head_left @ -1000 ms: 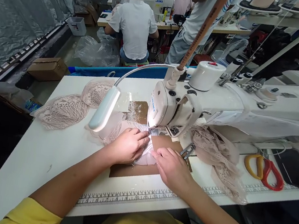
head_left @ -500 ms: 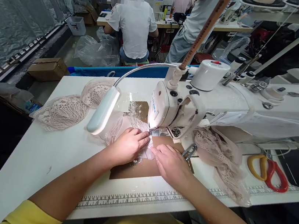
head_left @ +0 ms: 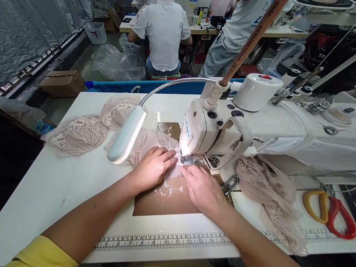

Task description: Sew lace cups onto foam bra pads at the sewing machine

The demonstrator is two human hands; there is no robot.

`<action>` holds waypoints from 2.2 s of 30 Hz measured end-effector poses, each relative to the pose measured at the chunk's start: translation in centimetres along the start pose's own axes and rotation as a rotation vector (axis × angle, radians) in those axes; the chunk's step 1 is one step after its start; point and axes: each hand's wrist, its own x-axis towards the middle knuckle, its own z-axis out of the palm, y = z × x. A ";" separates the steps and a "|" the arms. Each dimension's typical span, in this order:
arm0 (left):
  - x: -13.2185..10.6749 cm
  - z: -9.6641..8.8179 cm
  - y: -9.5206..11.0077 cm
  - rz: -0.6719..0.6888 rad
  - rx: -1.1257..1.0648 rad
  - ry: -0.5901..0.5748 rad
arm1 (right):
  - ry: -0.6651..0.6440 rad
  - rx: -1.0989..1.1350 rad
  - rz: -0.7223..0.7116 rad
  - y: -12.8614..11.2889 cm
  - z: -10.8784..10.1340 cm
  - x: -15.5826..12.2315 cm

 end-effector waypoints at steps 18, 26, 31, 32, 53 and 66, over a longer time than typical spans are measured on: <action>-0.9 -0.1 -0.7 -0.112 -0.119 0.115 | 0.096 0.034 -0.013 4.6 -1.9 -5.1; -1.1 -1.9 -1.4 -0.178 -0.334 0.068 | -0.020 -0.213 -0.098 8.5 -1.8 -6.3; -3.2 -5.3 1.6 0.091 -0.659 -0.293 | -0.085 -0.187 -0.097 8.7 -2.6 -5.5; -3.7 -5.8 2.3 0.124 -0.708 -0.342 | -0.080 -0.183 -0.095 8.7 -2.5 -5.5; -2.9 -3.0 -0.8 -0.568 -1.127 -0.103 | 0.047 0.113 -0.030 5.4 -1.9 -5.9; -3.3 -2.6 0.2 -0.494 -1.486 -0.173 | 0.069 0.808 -0.176 1.1 -2.0 -0.2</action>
